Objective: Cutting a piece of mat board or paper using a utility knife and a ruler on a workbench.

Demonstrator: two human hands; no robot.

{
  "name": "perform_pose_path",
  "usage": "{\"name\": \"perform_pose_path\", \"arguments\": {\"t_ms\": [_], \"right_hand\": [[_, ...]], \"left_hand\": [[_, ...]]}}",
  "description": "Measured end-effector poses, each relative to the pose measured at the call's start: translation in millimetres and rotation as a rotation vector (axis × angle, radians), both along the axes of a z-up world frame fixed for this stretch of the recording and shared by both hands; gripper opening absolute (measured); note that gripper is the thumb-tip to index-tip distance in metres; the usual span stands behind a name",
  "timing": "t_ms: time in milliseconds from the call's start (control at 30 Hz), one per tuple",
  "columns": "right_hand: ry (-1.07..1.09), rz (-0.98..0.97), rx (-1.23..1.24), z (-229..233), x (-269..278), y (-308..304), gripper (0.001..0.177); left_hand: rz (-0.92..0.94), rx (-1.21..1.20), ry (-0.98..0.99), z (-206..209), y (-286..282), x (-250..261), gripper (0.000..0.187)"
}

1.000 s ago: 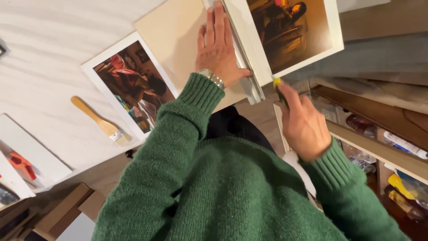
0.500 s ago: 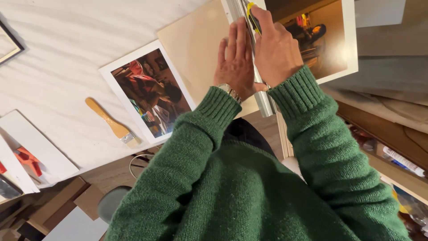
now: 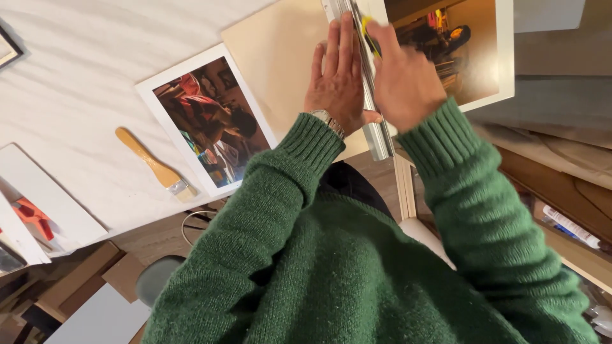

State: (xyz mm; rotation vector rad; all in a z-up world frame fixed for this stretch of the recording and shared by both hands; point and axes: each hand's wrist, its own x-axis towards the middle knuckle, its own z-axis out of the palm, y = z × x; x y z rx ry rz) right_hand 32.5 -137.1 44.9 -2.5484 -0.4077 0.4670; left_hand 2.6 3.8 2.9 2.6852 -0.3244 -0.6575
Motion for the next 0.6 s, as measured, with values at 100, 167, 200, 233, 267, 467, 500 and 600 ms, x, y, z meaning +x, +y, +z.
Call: {"name": "perform_pose_path", "arguments": {"t_ms": [100,167,200,233,267,467,500,600], "right_hand": [[0.048,0.006,0.035,6,-36,-20,0.040],[0.068,-0.033,-0.037,20,-63,-27,0.041],[0.084,-0.065,-0.103,27,-76,-30,0.041],[0.087,-0.070,-0.105,33,-88,-36,0.041],[0.160,-0.088,-0.121,38,-97,-40,0.044],[0.263,-0.121,-0.178,47,-167,-77,0.047],[0.298,-0.125,-0.228,47,-178,-84,0.045],[0.512,-0.079,-0.412,42,-209,-108,0.043]], "left_hand": [[-0.012,0.007,0.062,4,0,8,0.147],[0.025,-0.023,0.003,-7,-3,0,0.150],[0.070,-0.048,-0.059,-13,-4,-5,0.152],[0.066,-0.049,-0.057,-10,-4,-7,0.152],[0.056,-0.048,-0.046,-8,-3,-5,0.153],[0.021,0.004,-0.046,-13,-3,-4,0.153],[0.014,0.006,-0.064,-16,-3,-4,0.153],[0.041,-0.016,-0.054,-9,1,-3,0.152]]}}
